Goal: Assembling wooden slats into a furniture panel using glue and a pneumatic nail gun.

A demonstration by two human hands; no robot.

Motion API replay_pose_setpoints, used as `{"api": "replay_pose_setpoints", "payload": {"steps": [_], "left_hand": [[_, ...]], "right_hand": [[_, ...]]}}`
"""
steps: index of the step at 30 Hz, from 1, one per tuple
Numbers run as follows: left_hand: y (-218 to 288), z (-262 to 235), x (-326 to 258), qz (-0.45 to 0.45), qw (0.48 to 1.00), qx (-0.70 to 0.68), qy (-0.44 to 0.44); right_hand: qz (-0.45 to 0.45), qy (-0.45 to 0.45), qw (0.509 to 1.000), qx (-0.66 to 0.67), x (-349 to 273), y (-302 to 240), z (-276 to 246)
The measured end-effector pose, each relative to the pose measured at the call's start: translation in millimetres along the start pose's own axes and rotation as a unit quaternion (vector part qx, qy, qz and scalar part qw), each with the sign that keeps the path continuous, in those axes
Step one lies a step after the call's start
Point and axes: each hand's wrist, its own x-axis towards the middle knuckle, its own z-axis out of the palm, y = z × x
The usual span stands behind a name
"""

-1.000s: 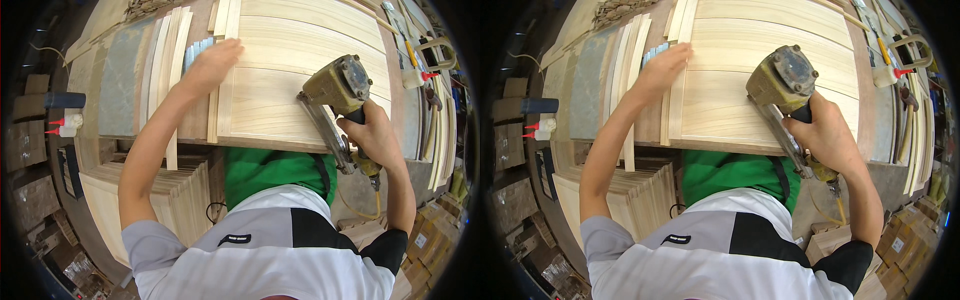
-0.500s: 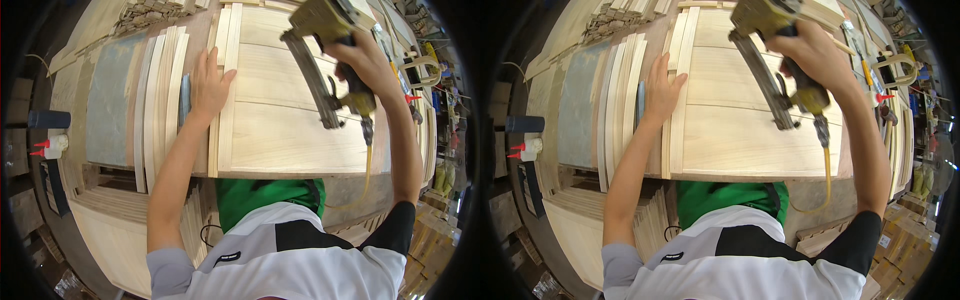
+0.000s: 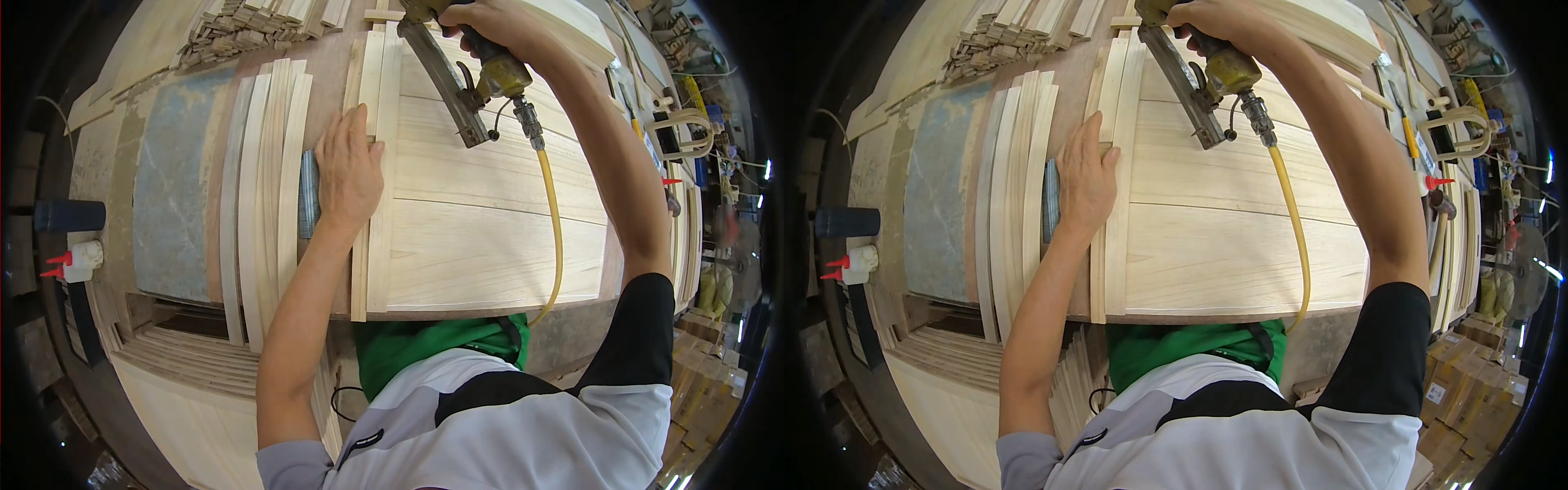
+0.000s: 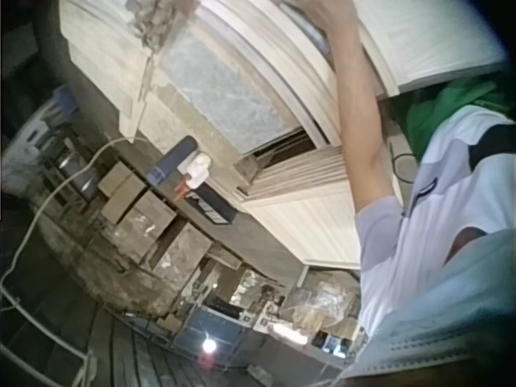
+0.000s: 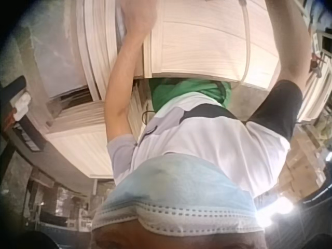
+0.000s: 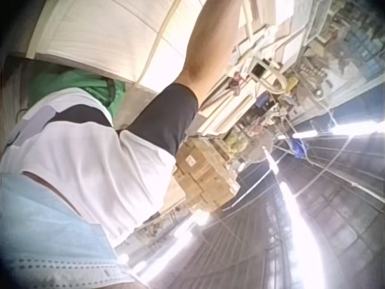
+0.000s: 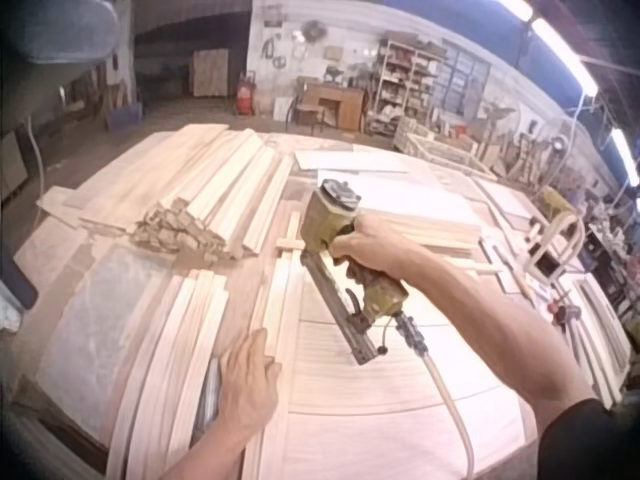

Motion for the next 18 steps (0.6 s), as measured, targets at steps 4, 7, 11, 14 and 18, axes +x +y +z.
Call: {"api": "replay_pose_setpoints", "payload": {"steps": [4,7,11,14,18], "left_hand": [[-1,1,-2,0.011,1.0,-0.004,0.013],[-2,3,0,0.024,0.999,-0.025,0.02],[-6,4,-1,0.02,1.0,-0.009,0.021],[-6,5,-1,0.023,0.999,-0.005,0.023],[-8,6,-1,0.04,0.998,-0.018,0.037]], "right_hand": [[0.013,0.001,1.0,-0.011,2,-6,7],[-0.002,0.007,1.0,-0.02,6,0,12],[0.038,-0.011,0.998,-0.056,-11,-6,14],[0.035,-0.04,0.997,-0.058,-32,-10,16],[0.03,-0.04,0.998,-0.045,-49,-15,20]]}}
